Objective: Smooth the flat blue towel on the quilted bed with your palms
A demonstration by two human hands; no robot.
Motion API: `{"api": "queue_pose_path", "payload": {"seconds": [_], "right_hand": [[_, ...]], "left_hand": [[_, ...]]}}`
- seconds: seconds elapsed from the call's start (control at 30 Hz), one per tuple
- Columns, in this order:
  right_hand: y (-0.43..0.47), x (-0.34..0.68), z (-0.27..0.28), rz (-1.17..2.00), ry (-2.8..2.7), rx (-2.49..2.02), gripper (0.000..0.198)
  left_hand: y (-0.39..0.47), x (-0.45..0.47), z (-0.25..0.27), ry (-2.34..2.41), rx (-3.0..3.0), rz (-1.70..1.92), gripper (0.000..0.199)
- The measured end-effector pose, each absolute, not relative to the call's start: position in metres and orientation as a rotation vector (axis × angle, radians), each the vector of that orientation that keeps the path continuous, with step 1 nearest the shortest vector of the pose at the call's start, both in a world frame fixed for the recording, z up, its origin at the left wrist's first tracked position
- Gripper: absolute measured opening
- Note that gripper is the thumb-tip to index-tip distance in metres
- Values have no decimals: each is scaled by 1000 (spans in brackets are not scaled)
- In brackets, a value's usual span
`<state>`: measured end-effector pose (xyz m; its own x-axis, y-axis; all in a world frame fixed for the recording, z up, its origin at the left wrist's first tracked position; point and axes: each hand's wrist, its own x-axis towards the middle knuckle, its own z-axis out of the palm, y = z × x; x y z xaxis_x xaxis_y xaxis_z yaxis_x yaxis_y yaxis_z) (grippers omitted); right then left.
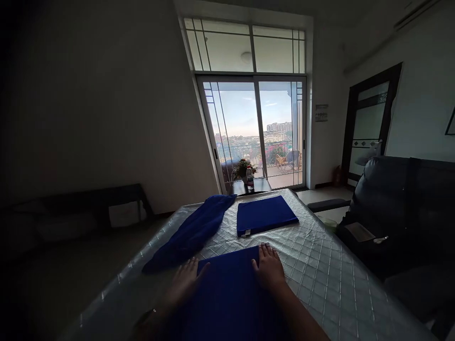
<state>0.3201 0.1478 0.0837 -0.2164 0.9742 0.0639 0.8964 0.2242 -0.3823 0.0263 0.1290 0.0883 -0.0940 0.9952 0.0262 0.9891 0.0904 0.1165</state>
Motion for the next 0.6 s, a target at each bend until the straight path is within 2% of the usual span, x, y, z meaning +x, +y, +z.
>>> {"api": "queue_pose_path", "payload": {"seconds": [0.07,0.2,0.33,0.43,0.6], "right_hand": [[148,320,83,378,-2203,-1749,72],[151,322,76,348,-2212,-1734,70],[153,325,67,260,-2299,-1675,65],[154,325,66,229,-2318,-1657,65],[151,321,75,348,-2222,-1708,67]], "left_hand": [[135,54,91,2199,2170,200,82],[145,132,80,1902,2427,298,61],[152,191,62,1637,2626,480,55],[155,197,54,1601,2701,519,54],[151,156,50,1788,2693,423,54]]}}
